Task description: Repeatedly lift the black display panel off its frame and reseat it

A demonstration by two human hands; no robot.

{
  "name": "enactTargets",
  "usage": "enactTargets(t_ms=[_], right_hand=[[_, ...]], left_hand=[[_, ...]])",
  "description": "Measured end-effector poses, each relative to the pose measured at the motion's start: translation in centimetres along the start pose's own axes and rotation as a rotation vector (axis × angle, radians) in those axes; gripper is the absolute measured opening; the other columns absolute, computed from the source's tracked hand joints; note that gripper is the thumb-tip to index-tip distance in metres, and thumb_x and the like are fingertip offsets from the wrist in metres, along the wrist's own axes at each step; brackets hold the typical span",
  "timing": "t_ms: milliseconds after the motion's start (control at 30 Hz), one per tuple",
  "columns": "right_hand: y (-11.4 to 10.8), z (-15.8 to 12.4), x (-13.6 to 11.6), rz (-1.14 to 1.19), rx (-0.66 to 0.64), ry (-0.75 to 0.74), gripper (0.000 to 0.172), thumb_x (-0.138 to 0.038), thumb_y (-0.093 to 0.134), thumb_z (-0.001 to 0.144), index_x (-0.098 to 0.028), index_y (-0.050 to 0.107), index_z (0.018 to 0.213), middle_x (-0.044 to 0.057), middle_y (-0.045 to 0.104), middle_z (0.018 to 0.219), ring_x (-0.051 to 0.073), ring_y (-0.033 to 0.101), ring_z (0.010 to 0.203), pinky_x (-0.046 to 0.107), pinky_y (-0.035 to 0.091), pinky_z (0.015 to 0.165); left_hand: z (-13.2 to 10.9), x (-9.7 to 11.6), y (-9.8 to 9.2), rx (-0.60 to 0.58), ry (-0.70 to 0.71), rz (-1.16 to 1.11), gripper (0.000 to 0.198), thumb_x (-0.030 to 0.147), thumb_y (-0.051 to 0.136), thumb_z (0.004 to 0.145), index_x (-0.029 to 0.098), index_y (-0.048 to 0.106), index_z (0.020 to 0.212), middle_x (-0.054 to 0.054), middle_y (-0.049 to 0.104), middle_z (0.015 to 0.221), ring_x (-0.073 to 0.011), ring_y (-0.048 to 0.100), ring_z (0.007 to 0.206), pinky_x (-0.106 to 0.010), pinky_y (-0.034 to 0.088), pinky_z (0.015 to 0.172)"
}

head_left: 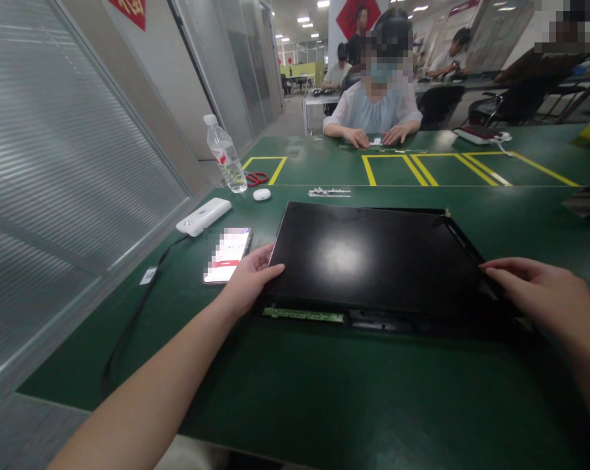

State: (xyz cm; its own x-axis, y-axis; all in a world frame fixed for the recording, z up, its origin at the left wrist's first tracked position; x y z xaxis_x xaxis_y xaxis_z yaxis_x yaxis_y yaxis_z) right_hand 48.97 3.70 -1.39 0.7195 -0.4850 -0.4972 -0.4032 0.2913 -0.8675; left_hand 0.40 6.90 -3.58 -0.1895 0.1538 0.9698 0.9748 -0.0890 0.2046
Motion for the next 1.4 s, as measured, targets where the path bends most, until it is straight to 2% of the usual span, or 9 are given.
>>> enactTargets(t_ms=[200, 567, 767, 1067, 1167, 1300, 1400], right_hand=[[-0.1, -0.1, -0.2, 0.012, -0.023, 0.045, 0.038, -0.053, 0.057, 0.059, -0.027, 0.077, 0.079, 0.004, 0.070, 0.071, 0.028, 0.063, 0.070, 0.041, 0.045, 0.068], [0.3, 0.1, 0.7, 0.096, -0.038, 0.072, 0.046, -0.055, 0.059, 0.057, -0.025, 0.079, 0.087, 0.005, 0.071, 0.074, 0.028, 0.064, 0.073, 0.041, 0.045, 0.069], [0.3, 0.2, 0.9, 0.153, -0.029, 0.075, 0.047, -0.055, 0.061, 0.055, -0.025, 0.079, 0.087, 0.004, 0.073, 0.077, 0.026, 0.063, 0.069, 0.041, 0.045, 0.070], [0.4, 0.1, 1.1, 0.202, -0.022, 0.094, 0.047, -0.054, 0.063, 0.053, -0.024, 0.080, 0.085, 0.005, 0.075, 0.083, 0.025, 0.062, 0.069, 0.041, 0.046, 0.072], [0.5, 0.5, 1.7, 0.208, 0.001, 0.091, 0.046, -0.054, 0.064, 0.056, -0.024, 0.081, 0.087, 0.005, 0.076, 0.088, 0.024, 0.062, 0.072, 0.040, 0.045, 0.071], [0.4, 0.7, 1.8, 0.222, 0.011, 0.071, 0.044, -0.054, 0.065, 0.056, -0.024, 0.081, 0.084, 0.006, 0.077, 0.090, 0.024, 0.062, 0.071, 0.039, 0.045, 0.068], [0.4, 0.7, 1.7, 0.233, 0.007, 0.058, 0.047, -0.056, 0.065, 0.054, -0.023, 0.081, 0.084, 0.006, 0.077, 0.090, 0.025, 0.063, 0.072, 0.039, 0.046, 0.069]], left_hand=[[0.0, 0.0, 0.0, 0.002, 0.010, 0.018, 0.068, 0.022, 0.089, 0.070, 0.015, 0.067, 0.134, -0.014, 0.078, 0.122, -0.0309, 0.074, 0.113, -0.046, 0.055, 0.105], [0.0, 0.0, -0.1, 0.010, 0.009, 0.029, 0.072, 0.022, 0.091, 0.068, 0.014, 0.066, 0.135, -0.014, 0.078, 0.122, -0.0320, 0.073, 0.114, -0.048, 0.054, 0.107], [0.0, 0.0, 0.0, 0.000, -0.003, 0.006, 0.077, 0.022, 0.092, 0.068, 0.012, 0.064, 0.138, -0.015, 0.077, 0.124, -0.0322, 0.073, 0.115, -0.045, 0.055, 0.105], [-0.5, 0.6, 0.2, 0.004, -0.019, 0.022, 0.072, 0.027, 0.090, 0.071, 0.021, 0.066, 0.139, -0.011, 0.077, 0.126, -0.0346, 0.071, 0.118, -0.046, 0.058, 0.101], [-0.5, 1.0, 0.0, 0.014, 0.038, 0.093, 0.070, 0.032, 0.090, 0.071, 0.021, 0.068, 0.136, -0.012, 0.073, 0.134, -0.0375, 0.065, 0.128, -0.050, 0.053, 0.108], [-0.3, 1.4, -1.2, 0.099, 0.183, 0.333, 0.056, 0.039, 0.089, 0.071, 0.022, 0.076, 0.123, -0.012, 0.056, 0.154, -0.0383, 0.044, 0.148, -0.049, 0.036, 0.123], [0.0, 1.0, -1.9, 0.139, 0.193, 0.447, 0.057, 0.041, 0.087, 0.072, 0.022, 0.076, 0.125, -0.012, 0.047, 0.159, -0.0372, 0.038, 0.152, -0.048, 0.032, 0.125]])
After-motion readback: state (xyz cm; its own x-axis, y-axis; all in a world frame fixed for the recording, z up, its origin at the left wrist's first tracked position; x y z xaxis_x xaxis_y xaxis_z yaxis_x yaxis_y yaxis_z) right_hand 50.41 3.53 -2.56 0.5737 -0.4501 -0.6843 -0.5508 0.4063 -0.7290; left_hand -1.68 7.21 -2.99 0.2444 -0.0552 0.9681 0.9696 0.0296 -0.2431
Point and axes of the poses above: each hand's wrist, its own z-axis towards the middle knuckle, its own y-axis out of the palm, x = y × z, the point moved 6 cm from there along z, towards the middle knuckle
